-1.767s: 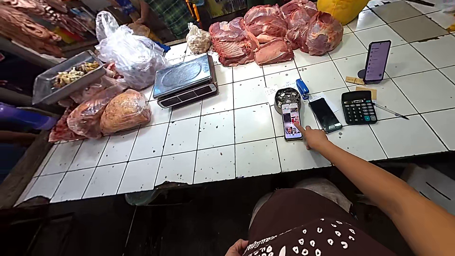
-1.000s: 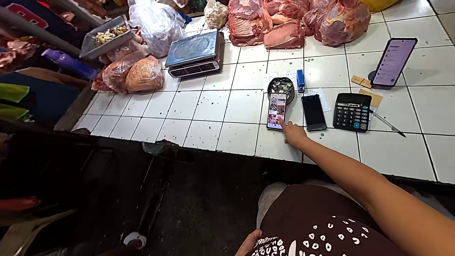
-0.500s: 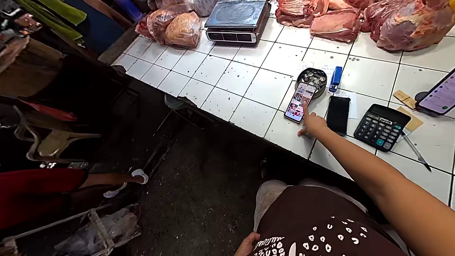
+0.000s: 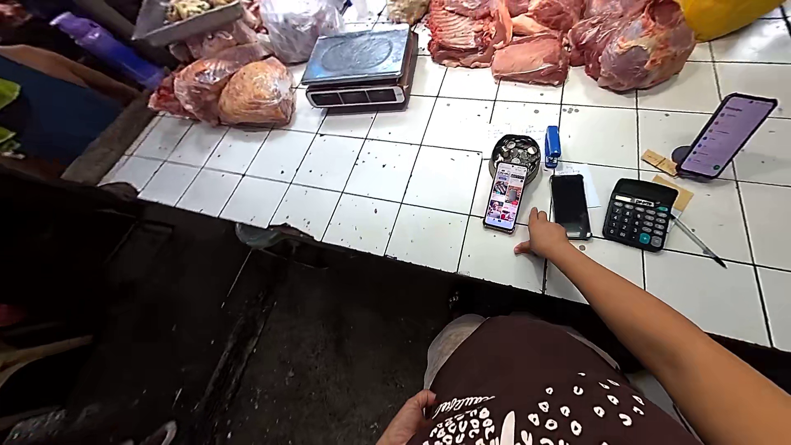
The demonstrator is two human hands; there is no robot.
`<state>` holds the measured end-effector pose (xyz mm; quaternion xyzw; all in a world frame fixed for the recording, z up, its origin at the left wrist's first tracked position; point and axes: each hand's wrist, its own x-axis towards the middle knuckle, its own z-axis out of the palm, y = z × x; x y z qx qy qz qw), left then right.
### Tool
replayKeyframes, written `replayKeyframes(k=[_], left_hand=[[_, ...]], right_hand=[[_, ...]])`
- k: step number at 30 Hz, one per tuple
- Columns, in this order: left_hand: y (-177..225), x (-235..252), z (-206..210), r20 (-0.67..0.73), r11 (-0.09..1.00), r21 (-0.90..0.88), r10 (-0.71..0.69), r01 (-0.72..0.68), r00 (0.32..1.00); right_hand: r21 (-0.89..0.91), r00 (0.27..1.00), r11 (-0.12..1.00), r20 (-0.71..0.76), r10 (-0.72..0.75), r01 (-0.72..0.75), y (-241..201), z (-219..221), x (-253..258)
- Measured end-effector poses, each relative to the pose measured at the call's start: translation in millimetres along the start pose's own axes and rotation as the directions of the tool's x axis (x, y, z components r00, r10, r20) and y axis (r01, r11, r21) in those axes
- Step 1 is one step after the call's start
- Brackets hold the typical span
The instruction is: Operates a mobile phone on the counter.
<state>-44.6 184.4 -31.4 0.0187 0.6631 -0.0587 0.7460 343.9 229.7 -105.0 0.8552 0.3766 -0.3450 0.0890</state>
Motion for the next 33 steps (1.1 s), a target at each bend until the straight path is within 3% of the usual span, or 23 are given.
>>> replayKeyframes(k=[6,17,23,28,33], left_hand=[[76.0,-14.0,-11.8,-0.018,0.984,0.176,-0.016,0.019,1.0],[178.8,-11.4,-20.7,-0.007,0.907,0.397,-0.148,0.139,0.989],[204.8,-0.9,-25.3,-0.02,0.852,0.498,-0.173,0.16,0.985],[211.1,-4.9,-34.5,-0.013,0.815,0.572,-0.1,0.09,0.995],[210.9,-8.3,-54.6,0.021,0.84,0.541,-0.057,0.037,0.998]], right_hand=[[0.024,0.994,0.994,0.035,0.105,-0.105,-16.4,-5.7,-0.7],[0.284,0.977,0.938,-0.017,0.214,-0.2,-15.0,24.8,-19.5],[0.307,0.951,0.909,-0.032,0.308,-0.283,-32.2,29.1,-29.4],[0.201,0.959,0.965,-0.19,0.21,-0.171,-54.1,18.5,-15.0],[0.132,0.961,0.979,-0.209,0.179,-0.154,-66.8,6.6,-4.5]])
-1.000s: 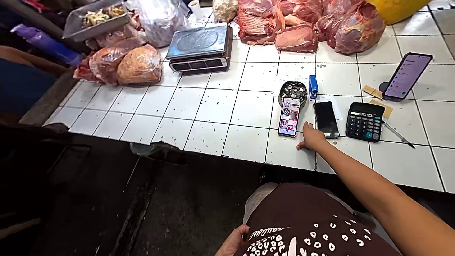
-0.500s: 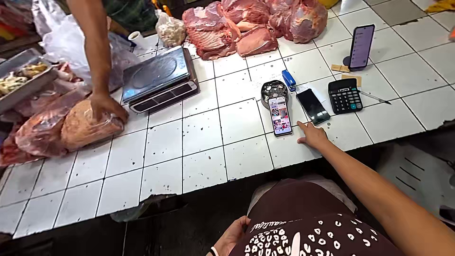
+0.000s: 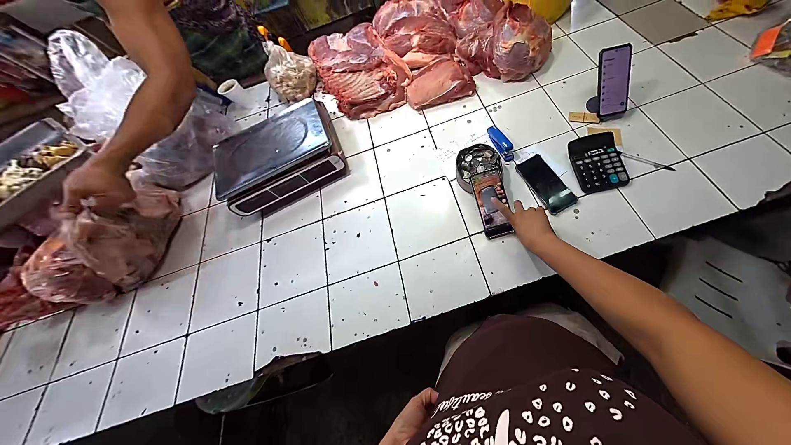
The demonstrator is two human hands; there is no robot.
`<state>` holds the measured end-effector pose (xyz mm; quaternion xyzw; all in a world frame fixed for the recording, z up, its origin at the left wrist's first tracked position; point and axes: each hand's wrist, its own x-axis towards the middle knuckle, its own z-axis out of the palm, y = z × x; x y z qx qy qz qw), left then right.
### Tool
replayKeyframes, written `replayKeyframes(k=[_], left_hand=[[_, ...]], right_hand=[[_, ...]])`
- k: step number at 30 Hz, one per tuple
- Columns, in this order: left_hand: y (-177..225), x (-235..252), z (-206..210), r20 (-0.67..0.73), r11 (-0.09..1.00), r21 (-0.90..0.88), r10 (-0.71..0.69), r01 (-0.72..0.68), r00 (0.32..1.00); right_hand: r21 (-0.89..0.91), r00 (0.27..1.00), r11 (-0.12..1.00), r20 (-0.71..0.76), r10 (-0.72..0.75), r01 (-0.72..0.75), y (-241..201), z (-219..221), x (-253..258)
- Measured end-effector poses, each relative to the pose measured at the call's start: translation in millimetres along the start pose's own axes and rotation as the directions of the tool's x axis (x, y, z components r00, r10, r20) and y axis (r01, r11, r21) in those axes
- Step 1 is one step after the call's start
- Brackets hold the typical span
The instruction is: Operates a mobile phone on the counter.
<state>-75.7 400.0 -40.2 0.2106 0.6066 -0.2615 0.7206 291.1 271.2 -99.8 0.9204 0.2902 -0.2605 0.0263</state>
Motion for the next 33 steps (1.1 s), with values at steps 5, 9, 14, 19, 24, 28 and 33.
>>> replayKeyframes(k=[5,9,14,19,24,28,33], left_hand=[[-21.7,-0.6,-14.7,0.006,0.992,-0.119,0.041,-0.041,0.999],[-39.5,1.3,-22.1,0.001,0.979,-0.199,0.05,-0.049,0.999],[-78.4,67.1,-70.3,0.191,0.943,-0.331,0.037,0.029,0.981],[-88.7,74.5,-59.8,0.141,0.934,-0.357,0.029,0.023,0.99],[-69.0,19.3,14.9,0.006,0.947,-0.321,0.03,-0.026,1.0],[-58.6,-1.4,74.5,-0.004,0.96,-0.281,0.009,-0.009,1.0],[-62.4,6.7,129.9,0.055,0.945,-0.318,-0.057,0.072,0.997]], right_hand=[[0.013,0.986,0.988,0.071,0.151,-0.152,17.0,0.2,1.9],[-0.055,0.966,0.977,0.151,0.21,-0.204,24.0,-9.0,-1.8],[-0.13,0.952,0.973,0.216,0.215,-0.19,14.3,-15.5,3.0],[-0.139,0.955,0.979,0.239,0.177,-0.147,14.8,-16.0,8.1],[-0.061,0.971,0.991,0.199,0.132,-0.122,29.7,-13.1,1.2],[0.074,0.992,0.997,0.122,-0.025,0.016,62.5,5.7,-5.2],[0.055,0.951,0.964,0.16,-0.266,0.26,101.6,25.0,-20.6]])
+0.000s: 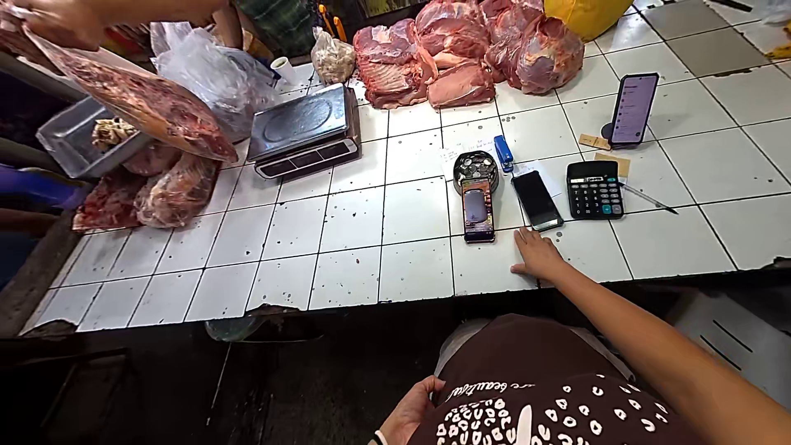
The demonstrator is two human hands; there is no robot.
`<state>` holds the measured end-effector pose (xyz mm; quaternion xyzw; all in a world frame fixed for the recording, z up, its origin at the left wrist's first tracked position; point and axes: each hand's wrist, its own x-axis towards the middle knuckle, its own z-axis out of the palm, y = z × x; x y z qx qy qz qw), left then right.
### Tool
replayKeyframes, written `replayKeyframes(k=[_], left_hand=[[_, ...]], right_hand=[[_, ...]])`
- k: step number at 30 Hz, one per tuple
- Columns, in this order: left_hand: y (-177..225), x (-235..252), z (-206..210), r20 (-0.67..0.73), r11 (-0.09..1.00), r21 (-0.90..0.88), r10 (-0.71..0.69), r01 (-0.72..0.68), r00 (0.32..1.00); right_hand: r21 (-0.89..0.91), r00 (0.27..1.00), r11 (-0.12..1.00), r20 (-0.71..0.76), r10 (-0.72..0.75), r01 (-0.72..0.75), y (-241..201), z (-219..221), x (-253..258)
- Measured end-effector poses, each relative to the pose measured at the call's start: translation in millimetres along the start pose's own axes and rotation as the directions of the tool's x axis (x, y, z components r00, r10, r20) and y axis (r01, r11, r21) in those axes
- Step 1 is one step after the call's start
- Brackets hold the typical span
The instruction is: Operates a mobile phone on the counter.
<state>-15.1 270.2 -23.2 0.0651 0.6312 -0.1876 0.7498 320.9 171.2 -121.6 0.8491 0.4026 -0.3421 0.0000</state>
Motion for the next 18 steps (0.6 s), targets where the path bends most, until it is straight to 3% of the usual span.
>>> replayKeyframes(k=[6,11,14,15,16,17,18], left_hand=[[-41.2,31.6,53.2,-0.054,0.998,0.065,-0.015,0.018,0.998],[-86.2,75.8,65.8,0.002,0.939,0.324,0.121,-0.115,0.993],[-121.2,99.4,69.5,0.022,0.912,0.36,0.203,-0.197,0.979],[-134.9,122.2,53.9,0.11,0.912,0.326,0.224,-0.248,0.968],[-149.6,157.5,25.6,0.285,0.919,0.249,0.231,-0.305,0.93],[-163.9,202.2,-8.6,0.508,0.931,0.161,0.207,-0.329,0.836],[-181.6,225.1,-21.0,0.516,0.938,0.107,0.23,-0.329,0.825]], right_hand=[[0.06,0.966,0.967,0.058,-0.25,0.247,56.0,17.0,-26.7],[0.023,0.932,0.933,0.035,-0.361,0.36,91.4,36.7,-36.4],[-0.007,0.914,0.914,0.033,-0.404,0.405,100.8,39.9,-36.9],[-0.017,0.906,0.906,0.029,-0.423,0.424,104.0,40.7,-36.0],[-0.027,0.893,0.893,0.014,-0.45,0.45,108.5,42.7,-34.3],[-0.038,0.876,0.876,-0.011,-0.482,0.481,114.2,45.8,-32.4],[-0.05,0.855,0.856,-0.047,-0.516,0.514,121.0,49.9,-30.7]])
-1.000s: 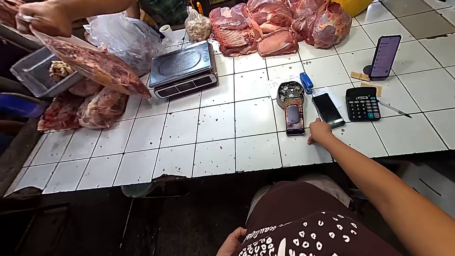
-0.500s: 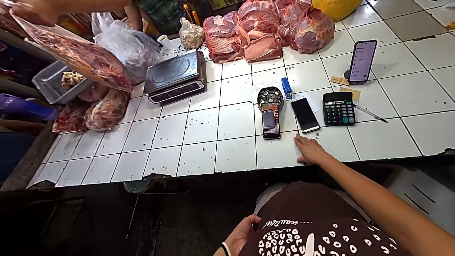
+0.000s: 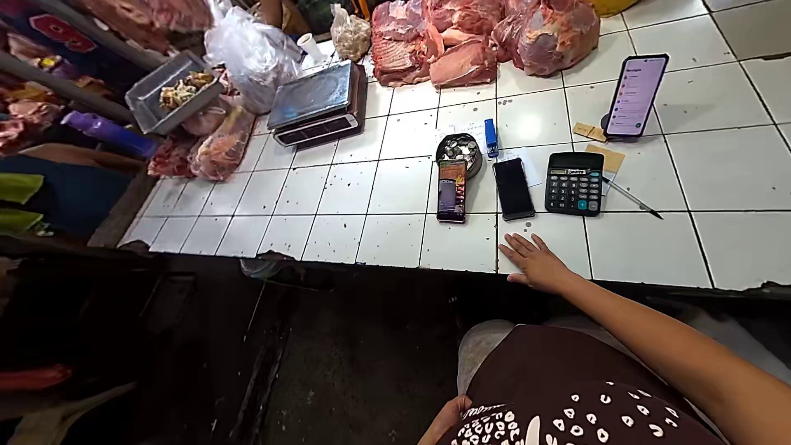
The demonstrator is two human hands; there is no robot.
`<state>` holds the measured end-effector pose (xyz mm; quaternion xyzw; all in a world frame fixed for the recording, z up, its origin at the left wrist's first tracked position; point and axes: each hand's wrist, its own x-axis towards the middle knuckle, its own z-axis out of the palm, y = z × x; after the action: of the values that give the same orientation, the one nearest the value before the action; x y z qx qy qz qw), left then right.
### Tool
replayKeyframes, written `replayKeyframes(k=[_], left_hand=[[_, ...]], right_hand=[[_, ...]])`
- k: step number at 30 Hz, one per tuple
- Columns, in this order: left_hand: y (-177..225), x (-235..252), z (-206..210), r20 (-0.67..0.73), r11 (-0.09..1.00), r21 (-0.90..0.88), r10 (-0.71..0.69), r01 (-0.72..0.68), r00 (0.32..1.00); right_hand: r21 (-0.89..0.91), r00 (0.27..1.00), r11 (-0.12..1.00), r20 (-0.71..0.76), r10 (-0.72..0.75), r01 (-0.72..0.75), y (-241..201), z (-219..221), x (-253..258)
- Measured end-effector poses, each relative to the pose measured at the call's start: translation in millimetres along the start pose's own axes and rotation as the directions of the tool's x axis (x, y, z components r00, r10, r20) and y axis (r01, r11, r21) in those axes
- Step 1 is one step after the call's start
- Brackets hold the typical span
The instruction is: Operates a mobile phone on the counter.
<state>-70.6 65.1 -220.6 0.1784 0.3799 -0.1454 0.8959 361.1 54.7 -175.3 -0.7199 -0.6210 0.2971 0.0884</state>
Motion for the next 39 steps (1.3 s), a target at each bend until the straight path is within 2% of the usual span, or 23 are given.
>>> replayKeyframes(k=[1,2,4,6,7,8,9,10,11,13,16,19,22,27,30,33,36,39], left_hand=[[-15.6,-0.3,17.3,-0.266,1.0,-0.021,-0.005,-0.001,0.964],[-29.5,1.5,23.2,-0.393,0.998,-0.058,-0.031,0.008,0.919],[-54.3,1.4,22.5,-0.403,0.984,-0.176,-0.036,-0.039,0.914],[-69.5,-4.0,29.1,-0.343,0.956,-0.267,0.022,-0.119,0.939],[-66.4,-12.5,45.4,-0.333,0.946,-0.29,0.042,-0.144,0.942],[-49.8,-27.3,80.1,-0.397,0.939,-0.309,0.02,-0.154,0.918],[-20.6,-42.5,131.7,-0.574,0.936,-0.32,-0.07,-0.145,0.816],[-0.4,-55.6,162.5,-0.624,0.929,-0.342,-0.11,-0.144,0.773],[8.4,-63.7,174.1,-0.613,0.918,-0.368,-0.119,-0.149,0.781],[9.5,-67.7,171.8,-0.563,0.896,-0.415,-0.117,-0.158,0.818],[10.4,-66.5,161.2,-0.544,0.89,-0.431,-0.123,-0.151,0.83],[21.1,-68.9,151.5,-0.543,0.93,-0.339,-0.072,-0.139,0.837],[43.9,-72.1,140.9,-0.534,0.945,-0.312,-0.089,-0.098,0.841],[103.5,-77.4,110.1,-0.481,0.939,-0.342,-0.208,0.037,0.851],[152.3,-87.8,100.0,-0.492,0.939,-0.32,-0.281,0.13,0.824],[196.4,-99.8,86.6,-0.456,0.928,-0.319,-0.329,0.194,0.827],[240.3,-118.0,93.9,-0.506,0.947,-0.219,-0.315,0.233,0.803],[274.0,-128.3,87.1,-0.525,0.944,-0.187,-0.331,0.273,0.784]], right_hand=[[-0.02,0.998,0.999,-0.048,-0.043,0.042,7.2,5.1,-2.8],[-0.051,0.989,0.995,-0.113,-0.092,0.087,14.7,12.1,-5.5],[-0.129,0.961,0.981,-0.215,-0.172,0.147,25.1,23.5,-8.6],[-0.172,0.957,0.974,-0.226,-0.183,0.146,26.2,25.8,-8.9],[-0.187,0.956,0.972,-0.229,-0.183,0.141,26.3,26.3,-8.6],[-0.202,0.955,0.969,-0.233,-0.186,0.139,26.2,26.3,-8.5],[-0.217,0.947,0.965,-0.251,-0.199,0.145,25.9,26.3,-8.3],[-0.226,0.94,0.962,-0.269,-0.211,0.151,25.9,26.6,-8.0],[-0.236,0.933,0.959,-0.284,-0.22,0.154,25.6,26.6,-7.7],[-0.259,0.918,0.953,-0.318,-0.236,0.155,25.3,27.8,-7.1],[-0.265,0.908,0.952,-0.343,-0.24,0.152,24.5,30.0,-7.5],[-0.283,0.89,0.947,-0.379,-0.253,0.149,24.5,30.9,-6.8],[-0.288,0.886,0.947,-0.39,-0.251,0.142,25.0,31.1,-6.5],[-0.239,0.877,0.962,-0.423,-0.228,0.135,27.3,32.5,-6.1],[-0.226,0.863,0.971,-0.47,-0.185,0.085,22.6,34.6,-6.3],[-0.223,0.821,0.975,-0.557,-0.125,-0.003,11.4,37.3,-2.8],[-0.211,0.774,0.972,-0.631,-0.057,-0.1,-3.6,41.6,4.5],[-0.109,0.706,0.966,-0.702,0.092,-0.234,-26.7,49.0,15.1]])
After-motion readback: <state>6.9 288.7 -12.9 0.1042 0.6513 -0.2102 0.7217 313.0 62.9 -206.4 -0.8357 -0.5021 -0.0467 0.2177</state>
